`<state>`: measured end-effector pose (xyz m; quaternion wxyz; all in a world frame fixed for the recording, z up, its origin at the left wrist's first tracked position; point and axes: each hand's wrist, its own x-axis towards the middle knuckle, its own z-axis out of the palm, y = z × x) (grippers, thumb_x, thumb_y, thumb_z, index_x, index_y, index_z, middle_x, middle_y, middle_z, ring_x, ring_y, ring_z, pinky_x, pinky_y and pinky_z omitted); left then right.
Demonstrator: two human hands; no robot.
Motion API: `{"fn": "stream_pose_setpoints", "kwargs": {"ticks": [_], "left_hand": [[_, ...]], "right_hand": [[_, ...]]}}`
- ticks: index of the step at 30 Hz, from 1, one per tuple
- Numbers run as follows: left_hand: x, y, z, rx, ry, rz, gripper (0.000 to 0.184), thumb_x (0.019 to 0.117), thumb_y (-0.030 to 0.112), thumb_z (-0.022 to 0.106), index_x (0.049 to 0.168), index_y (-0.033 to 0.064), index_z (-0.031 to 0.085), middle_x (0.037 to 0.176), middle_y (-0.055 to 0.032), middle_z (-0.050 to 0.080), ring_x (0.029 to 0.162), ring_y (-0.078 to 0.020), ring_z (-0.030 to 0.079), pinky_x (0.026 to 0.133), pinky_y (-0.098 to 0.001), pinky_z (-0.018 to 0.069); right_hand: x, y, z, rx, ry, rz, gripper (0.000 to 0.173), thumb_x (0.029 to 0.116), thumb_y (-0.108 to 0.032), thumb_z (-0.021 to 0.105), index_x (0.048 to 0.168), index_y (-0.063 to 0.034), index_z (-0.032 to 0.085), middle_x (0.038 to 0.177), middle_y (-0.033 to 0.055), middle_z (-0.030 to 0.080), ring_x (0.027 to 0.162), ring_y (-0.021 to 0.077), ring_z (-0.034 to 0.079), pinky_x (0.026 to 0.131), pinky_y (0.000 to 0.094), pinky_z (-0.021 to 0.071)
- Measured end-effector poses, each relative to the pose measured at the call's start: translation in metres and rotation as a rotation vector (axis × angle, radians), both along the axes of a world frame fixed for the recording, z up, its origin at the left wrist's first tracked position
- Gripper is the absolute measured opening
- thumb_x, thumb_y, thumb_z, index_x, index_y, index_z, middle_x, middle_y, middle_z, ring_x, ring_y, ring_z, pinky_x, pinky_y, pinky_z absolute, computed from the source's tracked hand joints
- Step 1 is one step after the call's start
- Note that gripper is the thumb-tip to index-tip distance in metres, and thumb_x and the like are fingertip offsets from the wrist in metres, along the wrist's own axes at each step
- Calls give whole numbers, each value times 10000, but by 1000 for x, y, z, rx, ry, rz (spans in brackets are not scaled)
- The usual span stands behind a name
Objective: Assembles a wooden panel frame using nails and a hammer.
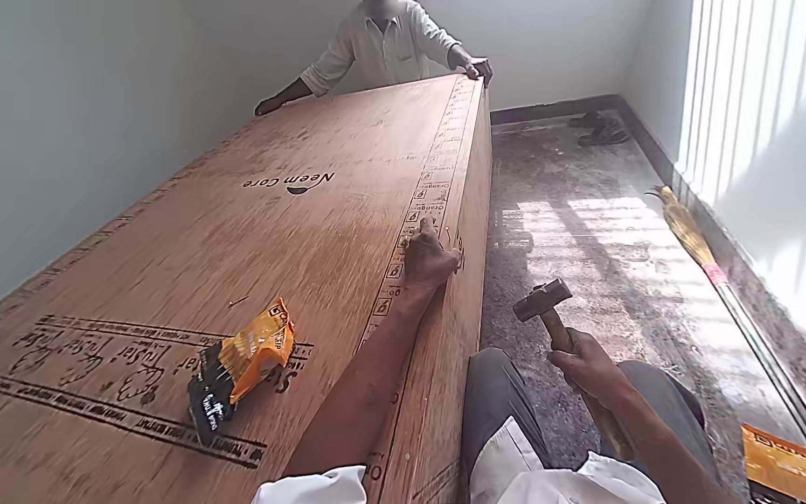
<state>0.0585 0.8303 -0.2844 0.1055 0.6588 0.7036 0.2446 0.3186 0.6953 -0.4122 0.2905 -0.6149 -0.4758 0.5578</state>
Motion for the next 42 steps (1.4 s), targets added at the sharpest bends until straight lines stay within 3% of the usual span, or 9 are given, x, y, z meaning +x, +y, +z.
{"fn": "stream_pose_setpoints", "kwargs": {"ticks": [4, 7, 12, 16, 20, 24, 33, 38, 42], "left_hand": [[1, 2, 1, 1, 39, 26, 591, 840, 277, 806, 1309, -23, 608, 1116, -226, 692, 1025, -383, 687, 908, -582, 540], [2, 0, 1, -33, 92, 26, 491, 866, 319, 787, 1193, -30, 676, 1184, -220, 677, 1087, -379, 665, 948, -577, 518], [3, 3, 4, -63, 134, 30, 498, 891, 344, 765, 1194, -44, 690, 1219, -223, 674, 1125, -377, 659, 966, -566, 515], [7, 4, 4, -74, 154, 44, 427, 898, 342, 762, 1104, -27, 703, 1115, -217, 688, 1036, -384, 673, 898, -582, 521], [7, 4, 7, -94, 152, 37, 432, 902, 355, 760, 1110, -20, 709, 1173, -222, 683, 1090, -382, 661, 941, -582, 501], [6, 3, 8, -119, 143, 47, 494, 910, 348, 742, 1219, -34, 690, 1311, -223, 648, 1248, -368, 608, 1053, -550, 461], [6, 6, 4, -65, 132, 43, 441, 890, 320, 764, 1149, -33, 714, 1233, -223, 666, 1178, -386, 623, 969, -579, 490], [6, 6, 4, -92, 142, 60, 489, 896, 345, 753, 1216, -22, 703, 1355, -212, 631, 1264, -376, 592, 1018, -575, 472], [7, 5, 6, -86, 148, 54, 396, 891, 326, 762, 1086, -17, 723, 1244, -215, 662, 1145, -385, 634, 924, -590, 498]], "right_hand": [[-2, -8, -12, 3, 166, -119, 136, 887, -103, 670, 936, -61, 551, 552, 29, 503, 372, 138, 473, 376, 288, 449], [-19, 4, 13, 150, 389, -299, 123, 955, -99, 626, 908, -51, 524, 513, 4, 462, 360, 105, 459, 367, 254, 451], [-49, 53, 64, 474, 696, -596, 120, 984, 20, 546, 919, -49, 472, 494, -24, 446, 356, 89, 474, 363, 252, 485], [-41, 67, 92, 380, 520, -278, 122, 917, 21, 598, 900, -45, 497, 560, 5, 491, 383, 93, 473, 385, 242, 471], [-56, 59, 75, 327, 341, 5, 123, 884, -84, 654, 977, -74, 575, 666, -6, 543, 443, 92, 493, 427, 257, 461], [-65, 52, 53, 240, 427, -21, 126, 879, -64, 645, 966, -67, 554, 635, -1, 532, 414, 94, 482, 401, 253, 459], [-59, 78, 33, 293, 507, -327, 112, 915, -24, 614, 938, -37, 505, 552, 3, 485, 373, 112, 477, 376, 271, 480], [-70, 85, 38, 273, 489, -297, 100, 921, -20, 605, 938, -38, 509, 553, 2, 491, 374, 104, 482, 378, 260, 478], [-77, 83, 36, 252, 468, -244, 99, 922, -30, 608, 947, -38, 513, 566, 6, 502, 374, 103, 481, 377, 261, 479]]}}
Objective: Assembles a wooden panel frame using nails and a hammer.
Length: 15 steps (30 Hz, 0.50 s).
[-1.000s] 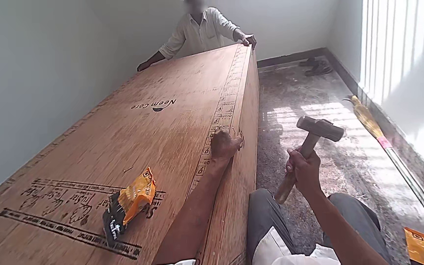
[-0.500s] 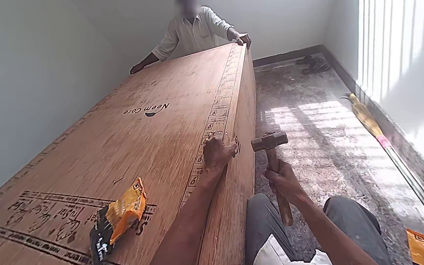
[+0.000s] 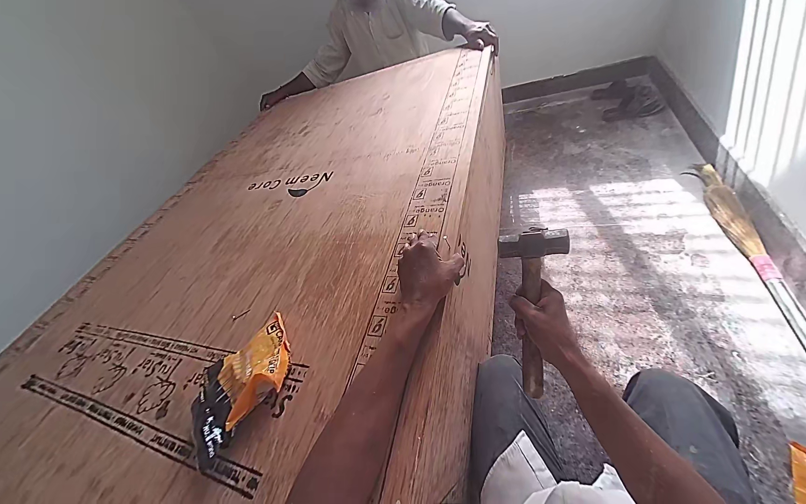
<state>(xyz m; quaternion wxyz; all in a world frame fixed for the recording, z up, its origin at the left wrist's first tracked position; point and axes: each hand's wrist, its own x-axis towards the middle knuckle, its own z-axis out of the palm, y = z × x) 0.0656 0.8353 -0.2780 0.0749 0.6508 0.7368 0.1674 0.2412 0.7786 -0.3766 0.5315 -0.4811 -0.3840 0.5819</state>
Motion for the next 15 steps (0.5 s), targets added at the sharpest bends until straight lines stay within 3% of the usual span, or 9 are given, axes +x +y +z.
{"fn": "stream_pose_setpoints", "kwargs": {"ticks": [2, 11, 15], "left_hand": [[0, -1, 0, 8, -1, 1, 365, 884, 324, 769, 1032, -7, 725, 1207, -203, 673, 1113, -382, 643, 894, -592, 503], [0, -1, -1, 20, 3, -5, 413, 888, 333, 762, 1107, -16, 734, 1242, -216, 677, 1195, -383, 627, 982, -580, 489], [-1, 0, -3, 35, 17, -10, 366, 883, 335, 768, 1003, -9, 731, 1148, -214, 690, 1092, -384, 654, 893, -588, 507]], "right_hand": [[-2, -1, 0, -16, 6, 16, 102, 921, -24, 605, 948, -41, 508, 565, 0, 493, 374, 99, 475, 378, 255, 475], [5, 2, -3, -33, 11, 11, 120, 919, -14, 618, 946, -35, 503, 558, 3, 494, 377, 101, 484, 381, 255, 481], [5, 2, -4, -17, 17, 16, 122, 908, -17, 620, 925, -41, 502, 552, 3, 493, 378, 102, 486, 382, 255, 482]]}}
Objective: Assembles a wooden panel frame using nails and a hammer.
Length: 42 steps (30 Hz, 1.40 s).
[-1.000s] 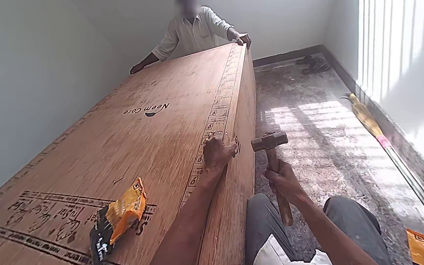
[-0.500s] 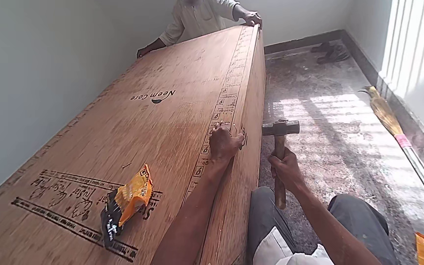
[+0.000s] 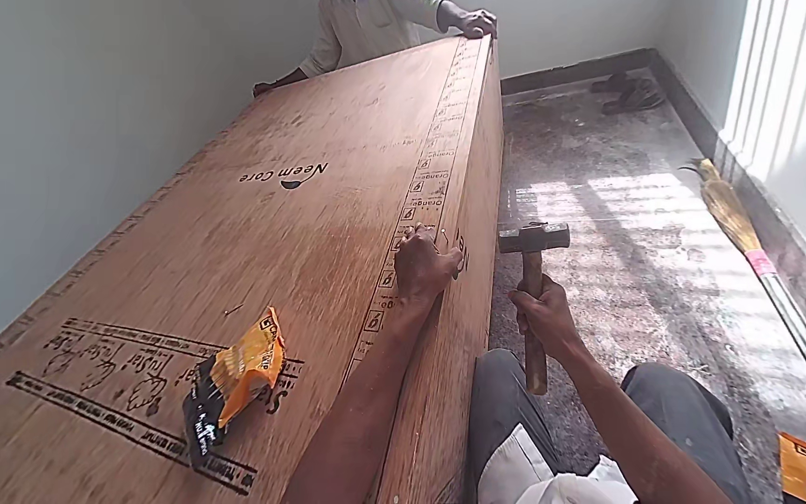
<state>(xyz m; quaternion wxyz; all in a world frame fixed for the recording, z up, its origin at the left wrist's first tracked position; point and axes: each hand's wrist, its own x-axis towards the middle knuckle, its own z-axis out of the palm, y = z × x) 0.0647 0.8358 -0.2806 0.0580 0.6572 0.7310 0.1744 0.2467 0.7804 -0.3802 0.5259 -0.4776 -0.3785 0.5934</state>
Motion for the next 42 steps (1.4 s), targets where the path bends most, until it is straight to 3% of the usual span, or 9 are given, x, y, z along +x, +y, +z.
{"fn": "stream_pose_setpoints", "kwargs": {"ticks": [10, 14, 21, 25, 30, 35, 38, 40, 42], "left_hand": [[-4, 3, -5, 47, 13, -9, 348, 857, 327, 778, 928, -6, 707, 1052, -209, 690, 1006, -386, 667, 819, -596, 513], [-3, 3, -4, -4, -2, 9, 415, 884, 350, 761, 1076, -17, 729, 1261, -222, 672, 1217, -387, 620, 986, -589, 488], [-3, 3, -2, -31, 8, -12, 440, 885, 371, 750, 1075, -24, 725, 1312, -218, 651, 1253, -381, 600, 991, -580, 485], [-3, 2, 2, -59, 8, -5, 472, 863, 395, 772, 1077, -22, 719, 1296, -227, 654, 1247, -383, 605, 980, -572, 498], [-9, 3, 5, -140, -9, -57, 610, 862, 415, 771, 1287, -8, 664, 1499, -204, 534, 1430, -350, 473, 1110, -550, 434], [-12, 2, -1, -83, -57, -75, 640, 831, 402, 792, 1282, -33, 657, 1474, -212, 555, 1434, -340, 473, 1142, -534, 412], [-11, 6, 0, -69, -130, -16, 905, 759, 405, 852, 1451, -45, 483, 1392, -223, 594, 1337, -349, 550, 1158, -554, 383], [-9, 6, 2, -95, -164, 26, 1161, 733, 408, 870, 1585, -55, 231, 1463, -272, 519, 1403, -373, 486, 1194, -537, 341], [-9, 6, 3, -101, -181, 45, 1313, 723, 411, 880, 1616, -58, 40, 1524, -296, 449, 1444, -372, 444, 1220, -504, 305]], "right_hand": [[-2, -1, -3, 9, -18, 31, 112, 902, -33, 624, 916, -50, 514, 546, -2, 499, 373, 99, 484, 375, 250, 472], [-5, 1, -1, 17, -33, 42, 112, 900, -38, 629, 919, -44, 519, 553, 4, 503, 381, 104, 490, 380, 251, 473], [5, 17, 20, 183, -300, 116, 134, 952, -168, 638, 935, -72, 546, 631, -3, 539, 424, 103, 517, 421, 270, 502], [22, 36, 56, 359, -603, 164, 181, 969, -256, 644, 947, -89, 577, 591, -10, 534, 433, 97, 524, 444, 287, 491], [29, 46, 128, 482, -1009, 191, 187, 983, -220, 689, 984, -49, 612, 645, 44, 555, 503, 154, 539, 503, 369, 479], [23, 49, 176, 480, -1179, 271, 179, 979, -215, 711, 970, -71, 606, 659, 78, 578, 507, 209, 557, 475, 414, 473], [14, 49, 204, 557, -1150, 254, 190, 979, -226, 705, 1002, -81, 585, 689, 68, 571, 516, 190, 544, 479, 400, 456], [5, 51, 214, 573, -1163, 254, 176, 967, -192, 699, 1016, -94, 561, 717, 46, 572, 533, 158, 558, 492, 367, 487], [-6, 51, 211, 522, -1268, 309, 129, 933, -74, 670, 975, -57, 549, 710, 104, 566, 571, 245, 569, 500, 426, 449]]}}
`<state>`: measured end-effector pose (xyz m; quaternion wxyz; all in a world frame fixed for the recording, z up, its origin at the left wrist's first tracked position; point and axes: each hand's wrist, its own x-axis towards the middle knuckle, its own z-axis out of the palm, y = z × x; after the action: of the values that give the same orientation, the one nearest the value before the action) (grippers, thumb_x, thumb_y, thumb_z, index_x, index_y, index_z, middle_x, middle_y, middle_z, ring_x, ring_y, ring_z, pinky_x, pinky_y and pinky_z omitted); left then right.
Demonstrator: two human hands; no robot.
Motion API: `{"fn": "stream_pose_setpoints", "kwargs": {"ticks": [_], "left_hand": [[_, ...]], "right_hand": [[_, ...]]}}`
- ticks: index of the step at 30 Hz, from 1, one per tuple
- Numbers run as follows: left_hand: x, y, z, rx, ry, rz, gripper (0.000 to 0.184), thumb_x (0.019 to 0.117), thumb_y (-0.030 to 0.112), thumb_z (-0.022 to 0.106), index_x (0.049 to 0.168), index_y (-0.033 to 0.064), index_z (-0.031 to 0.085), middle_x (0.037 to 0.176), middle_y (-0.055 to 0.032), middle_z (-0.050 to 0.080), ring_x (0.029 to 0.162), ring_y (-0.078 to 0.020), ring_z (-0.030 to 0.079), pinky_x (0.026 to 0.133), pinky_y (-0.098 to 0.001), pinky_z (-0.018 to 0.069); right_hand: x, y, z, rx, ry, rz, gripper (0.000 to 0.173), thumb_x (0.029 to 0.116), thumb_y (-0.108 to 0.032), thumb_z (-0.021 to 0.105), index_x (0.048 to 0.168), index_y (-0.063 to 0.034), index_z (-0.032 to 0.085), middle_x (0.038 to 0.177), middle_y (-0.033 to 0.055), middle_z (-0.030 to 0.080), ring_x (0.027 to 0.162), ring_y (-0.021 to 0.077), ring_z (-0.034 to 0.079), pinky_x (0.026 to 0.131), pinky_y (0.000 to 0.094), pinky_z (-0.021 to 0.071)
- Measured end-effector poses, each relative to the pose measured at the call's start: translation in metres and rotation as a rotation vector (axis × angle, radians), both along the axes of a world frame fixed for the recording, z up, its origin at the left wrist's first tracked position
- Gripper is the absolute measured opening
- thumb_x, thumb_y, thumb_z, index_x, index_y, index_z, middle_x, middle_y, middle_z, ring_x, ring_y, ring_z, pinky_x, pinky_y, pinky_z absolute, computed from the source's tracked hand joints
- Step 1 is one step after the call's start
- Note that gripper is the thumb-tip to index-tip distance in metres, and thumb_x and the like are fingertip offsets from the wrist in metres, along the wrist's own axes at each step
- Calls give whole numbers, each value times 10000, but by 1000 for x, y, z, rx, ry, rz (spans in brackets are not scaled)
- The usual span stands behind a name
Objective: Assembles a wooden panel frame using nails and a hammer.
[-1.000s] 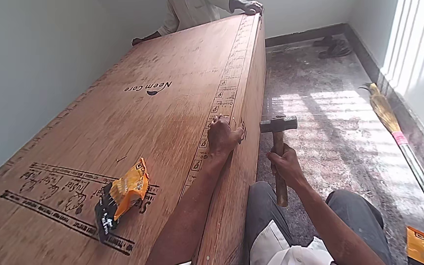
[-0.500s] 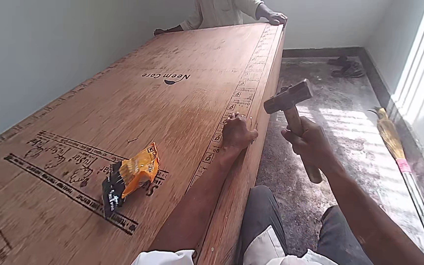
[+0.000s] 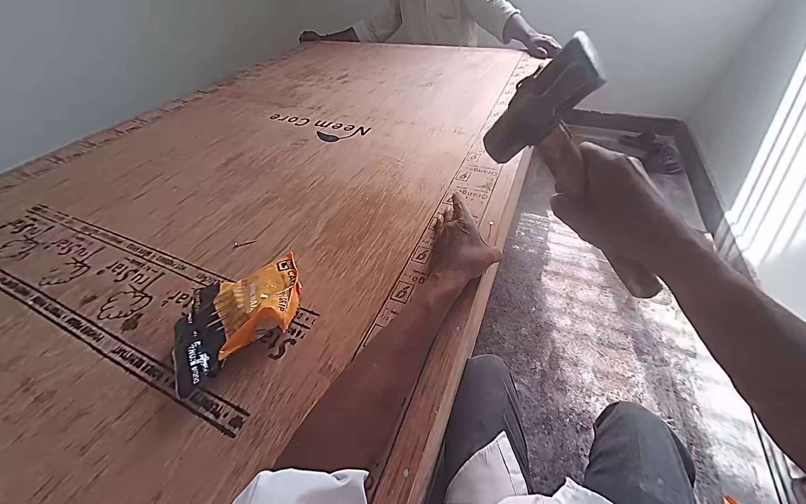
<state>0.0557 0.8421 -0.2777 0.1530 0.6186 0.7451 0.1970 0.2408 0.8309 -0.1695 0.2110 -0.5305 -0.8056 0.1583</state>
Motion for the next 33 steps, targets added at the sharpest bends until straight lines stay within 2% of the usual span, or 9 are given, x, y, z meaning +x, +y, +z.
{"fn": "stream_pose_setpoints", "kwargs": {"ticks": [4, 12, 16, 18, 21, 26, 28, 31, 33], "left_hand": [[3, -2, 0, -6, 62, -1, 1386, 701, 422, 904, 1600, -77, -27, 1416, -311, 533, 1288, -391, 588, 1080, -510, 475], [-3, 1, -4, 15, -38, -19, 1316, 728, 368, 877, 1619, -44, 1, 1540, -271, 444, 1404, -376, 490, 1162, -512, 394], [0, 1, 1, -27, 4, -10, 1360, 722, 360, 885, 1610, -50, -59, 1489, -308, 478, 1400, -384, 496, 1170, -503, 385], [3, -3, -3, -19, 12, -17, 1367, 714, 350, 896, 1605, -60, -55, 1438, -312, 524, 1356, -391, 539, 1128, -504, 435], [1, -1, -3, 26, -20, -14, 1349, 715, 335, 899, 1613, -50, -31, 1479, -316, 482, 1373, -407, 513, 1134, -524, 422], [0, 0, -3, 17, -33, -28, 1348, 722, 336, 886, 1616, -38, -51, 1554, -280, 420, 1424, -373, 468, 1169, -502, 386], [1, 1, -2, 14, -36, -22, 1364, 721, 327, 892, 1614, -36, -73, 1556, -285, 414, 1432, -373, 459, 1182, -498, 370], [1, 2, 0, 11, -1, -18, 1371, 710, 333, 901, 1604, -60, -61, 1451, -297, 509, 1325, -379, 559, 1106, -498, 451], [4, -2, -3, 3, -5, -26, 1387, 692, 327, 921, 1603, -65, -49, 1399, -302, 551, 1285, -394, 588, 1072, -520, 481]], "right_hand": [[-11, 18, -19, -257, -415, 14, 92, 906, -51, 641, 914, -81, 554, 754, 109, 579, 699, 295, 610, 576, 489, 471], [8, 5, 44, 333, 383, -84, 215, 861, -154, 651, 1043, -95, 553, 824, -21, 569, 553, 30, 576, 491, 246, 543], [-6, 7, 3, -79, -108, -67, 130, 905, -19, 644, 984, -25, 540, 789, 142, 580, 678, 294, 603, 589, 489, 484], [-10, 17, -28, -305, -342, -31, 100, 915, -50, 648, 955, -57, 557, 781, 129, 592, 686, 299, 620, 593, 488, 496], [5, 12, -10, -223, -115, -52, 94, 949, -77, 678, 952, -40, 591, 713, 134, 605, 559, 268, 600, 517, 455, 503], [12, 9, 46, 302, 407, -92, 189, 865, -128, 651, 1022, -100, 550, 773, -35, 564, 501, 16, 554, 450, 224, 530], [6, 9, 39, 311, 333, -139, 229, 864, -124, 643, 1068, -71, 552, 818, 5, 573, 569, 70, 582, 514, 279, 541], [-10, 6, -16, -98, -183, -63, 153, 879, 4, 657, 1003, -8, 567, 783, 164, 611, 684, 328, 636, 588, 516, 506], [-9, 9, -49, -251, -280, -19, 104, 876, -16, 683, 922, -38, 592, 728, 154, 601, 634, 328, 619, 538, 511, 478]]}}
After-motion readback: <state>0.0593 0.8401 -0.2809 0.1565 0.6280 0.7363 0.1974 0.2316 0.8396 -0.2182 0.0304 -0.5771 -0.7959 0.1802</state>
